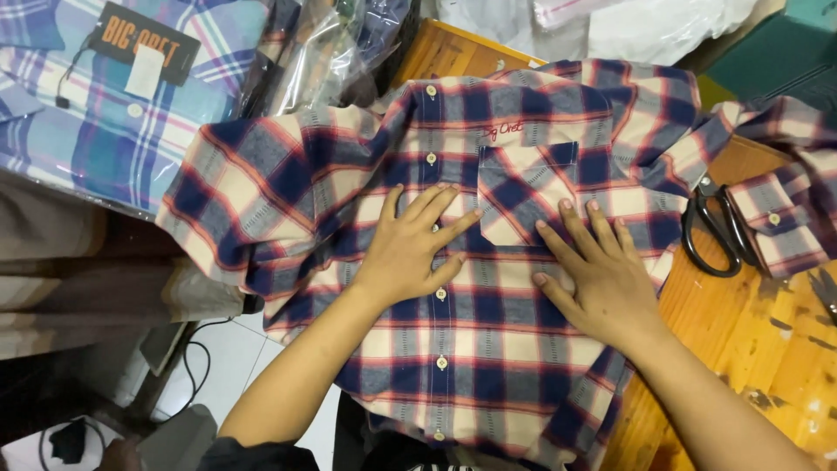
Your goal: The person uses scissors to cut a tag off a plaid shirt while it rests on their lap. They then smooth out the shirt, fold it neatly on the table, and place it into a clear plastic bag.
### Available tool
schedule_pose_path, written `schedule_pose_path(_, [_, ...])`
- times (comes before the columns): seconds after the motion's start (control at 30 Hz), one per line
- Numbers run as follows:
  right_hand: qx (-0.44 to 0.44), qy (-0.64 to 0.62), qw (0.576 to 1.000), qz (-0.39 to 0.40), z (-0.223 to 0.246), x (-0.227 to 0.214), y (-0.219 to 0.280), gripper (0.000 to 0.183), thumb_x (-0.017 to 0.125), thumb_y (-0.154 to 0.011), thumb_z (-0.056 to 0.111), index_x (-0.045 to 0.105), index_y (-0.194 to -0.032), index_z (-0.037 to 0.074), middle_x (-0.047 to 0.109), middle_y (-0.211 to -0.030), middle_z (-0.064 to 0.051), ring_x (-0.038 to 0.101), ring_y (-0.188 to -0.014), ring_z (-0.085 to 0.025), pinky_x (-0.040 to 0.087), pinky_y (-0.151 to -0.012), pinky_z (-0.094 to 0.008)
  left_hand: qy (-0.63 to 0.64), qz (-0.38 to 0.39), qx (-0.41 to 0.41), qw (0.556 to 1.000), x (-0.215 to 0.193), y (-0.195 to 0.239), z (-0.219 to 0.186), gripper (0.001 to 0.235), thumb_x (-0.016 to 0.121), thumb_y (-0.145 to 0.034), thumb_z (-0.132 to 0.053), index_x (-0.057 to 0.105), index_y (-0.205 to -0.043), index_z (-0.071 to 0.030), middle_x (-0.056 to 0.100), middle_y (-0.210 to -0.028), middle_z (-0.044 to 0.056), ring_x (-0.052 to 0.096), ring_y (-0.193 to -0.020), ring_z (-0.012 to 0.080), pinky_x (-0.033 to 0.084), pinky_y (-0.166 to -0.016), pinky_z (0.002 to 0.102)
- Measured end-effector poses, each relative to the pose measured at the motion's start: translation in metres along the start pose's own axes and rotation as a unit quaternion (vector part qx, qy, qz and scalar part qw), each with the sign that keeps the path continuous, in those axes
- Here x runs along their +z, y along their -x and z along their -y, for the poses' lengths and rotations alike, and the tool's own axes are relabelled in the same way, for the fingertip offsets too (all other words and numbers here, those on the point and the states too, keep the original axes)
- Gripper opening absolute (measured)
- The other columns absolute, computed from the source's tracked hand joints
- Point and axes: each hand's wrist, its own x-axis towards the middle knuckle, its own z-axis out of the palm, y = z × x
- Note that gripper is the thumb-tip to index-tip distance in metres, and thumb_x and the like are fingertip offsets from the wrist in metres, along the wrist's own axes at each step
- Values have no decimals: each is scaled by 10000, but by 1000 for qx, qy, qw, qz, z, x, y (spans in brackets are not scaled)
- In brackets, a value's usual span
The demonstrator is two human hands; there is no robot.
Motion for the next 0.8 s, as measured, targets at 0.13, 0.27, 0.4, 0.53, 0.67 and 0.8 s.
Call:
schedule_pose_path(0.13, [24,-14,999,32,1,-2,-2,552,389,-791,515,421,-1278,257,328,-1387,-74,243,-1289,-341,177,-1008,-501,14,-4,7,1000,8,3,4,475,458,-761,-438,501,-1184,-227,448,-1253,92,382,-1203,243,217,-936,544])
schedule_pose_path(0.27, [84,-1,994,76,5,-13,-9,678,353,-740,598,306,-1324,258,241,-1390,-144,165,-1281,-381,89,-945,-621,13,-65,-34,997,4,3,2,468,549,-731,-341,550,-1087,-36,498,-1217,108,438,-1155,289,273,-975,515])
schedule_pose_path(0.4, [172,14,980,103,4,-15,-8,908,219,-615,794,59,-1375,326,75,-1423,-125,-15,-1263,-447,-36,-846,-721,-9,-3,-48,999,-2,1,0,566,490,-798,-374,424,-1234,-18,431,-1293,103,401,-1192,306,262,-997,510])
schedule_pose_path(0.53, [167,20,983,79,-9,-13,0,928,275,-622,776,189,-1361,222,34,-1427,-204,-3,-1283,-436,-17,-863,-713,-20,42,-58,997,-8,-2,1,623,422,-812,-463,335,-1315,-106,332,-1375,27,338,-1237,296,236,-1011,504])
schedule_pose_path(0.67, [212,77,971,74,-28,-16,7,840,68,-678,862,182,-1345,366,91,-1433,-99,-87,-1296,-402,-88,-909,-666,-21,87,-121,989,-8,-8,7,688,386,-800,-581,257,-1360,-204,200,-1428,-3,174,-1312,299,250,-980,516])
schedule_pose_path(0.8, [200,15,978,-60,-15,-28,7,619,214,-896,458,363,-1377,99,63,-1479,-224,-92,-1316,-355,-71,-975,-658,-8,79,-161,984,-5,-8,11,761,427,-801,-544,186,-1370,-100,181,-1435,28,188,-1317,242,297,-966,473])
